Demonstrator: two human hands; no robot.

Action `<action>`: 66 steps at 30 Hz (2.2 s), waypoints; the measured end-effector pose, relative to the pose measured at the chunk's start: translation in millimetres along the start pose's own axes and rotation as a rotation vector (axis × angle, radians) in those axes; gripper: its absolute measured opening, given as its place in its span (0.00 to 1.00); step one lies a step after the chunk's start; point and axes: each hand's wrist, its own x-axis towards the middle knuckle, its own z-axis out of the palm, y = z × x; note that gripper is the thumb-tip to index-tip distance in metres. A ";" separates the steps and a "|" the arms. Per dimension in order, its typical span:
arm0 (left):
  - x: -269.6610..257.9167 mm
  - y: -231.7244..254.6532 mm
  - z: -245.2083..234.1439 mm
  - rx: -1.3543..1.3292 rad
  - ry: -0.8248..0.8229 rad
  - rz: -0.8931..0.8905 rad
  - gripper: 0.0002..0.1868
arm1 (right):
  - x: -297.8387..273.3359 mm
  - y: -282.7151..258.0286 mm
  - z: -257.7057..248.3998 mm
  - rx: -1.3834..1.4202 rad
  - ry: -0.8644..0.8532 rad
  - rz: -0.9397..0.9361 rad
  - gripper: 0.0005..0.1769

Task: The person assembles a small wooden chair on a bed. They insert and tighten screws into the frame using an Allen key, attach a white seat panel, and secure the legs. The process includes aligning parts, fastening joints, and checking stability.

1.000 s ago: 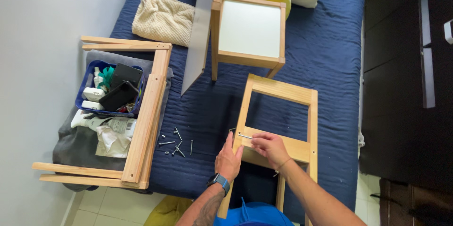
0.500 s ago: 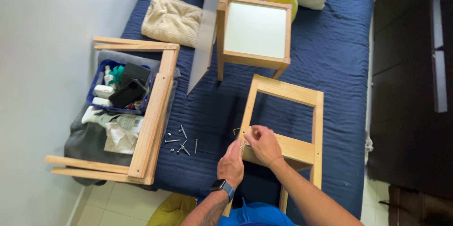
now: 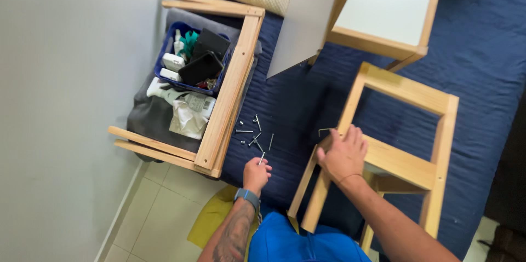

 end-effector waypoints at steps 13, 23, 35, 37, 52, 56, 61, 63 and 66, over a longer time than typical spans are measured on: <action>20.8 -13.4 -2.3 0.732 -0.189 0.166 0.16 | -1.0 -9.2 -5.2 0.195 0.148 0.156 0.36; -8.0 34.4 49.9 0.792 -0.463 0.231 0.17 | 30.5 18.7 -6.0 0.160 -0.150 0.400 0.24; -20.6 28.3 93.2 0.822 -0.536 0.089 0.53 | -34.6 112.3 -35.3 0.483 0.062 0.409 0.17; -29.5 16.6 106.3 0.701 -0.588 0.005 0.57 | -48.6 136.0 -43.9 0.627 0.047 0.442 0.15; -178.3 87.8 174.9 0.173 -0.290 0.411 0.17 | -143.5 298.2 -76.3 1.468 0.063 0.245 0.14; -206.9 114.9 167.6 0.366 -0.135 0.540 0.15 | -142.7 299.7 -65.0 1.639 0.097 0.161 0.09; -211.1 123.7 171.3 0.518 0.028 0.615 0.16 | -126.7 297.0 -37.8 1.708 0.099 0.224 0.09; -205.8 120.2 171.0 0.509 0.035 0.657 0.16 | -120.2 296.6 -22.6 1.700 0.102 0.234 0.10; -198.2 114.4 172.8 0.485 0.047 0.683 0.17 | -115.6 296.3 -2.4 1.740 0.117 0.311 0.14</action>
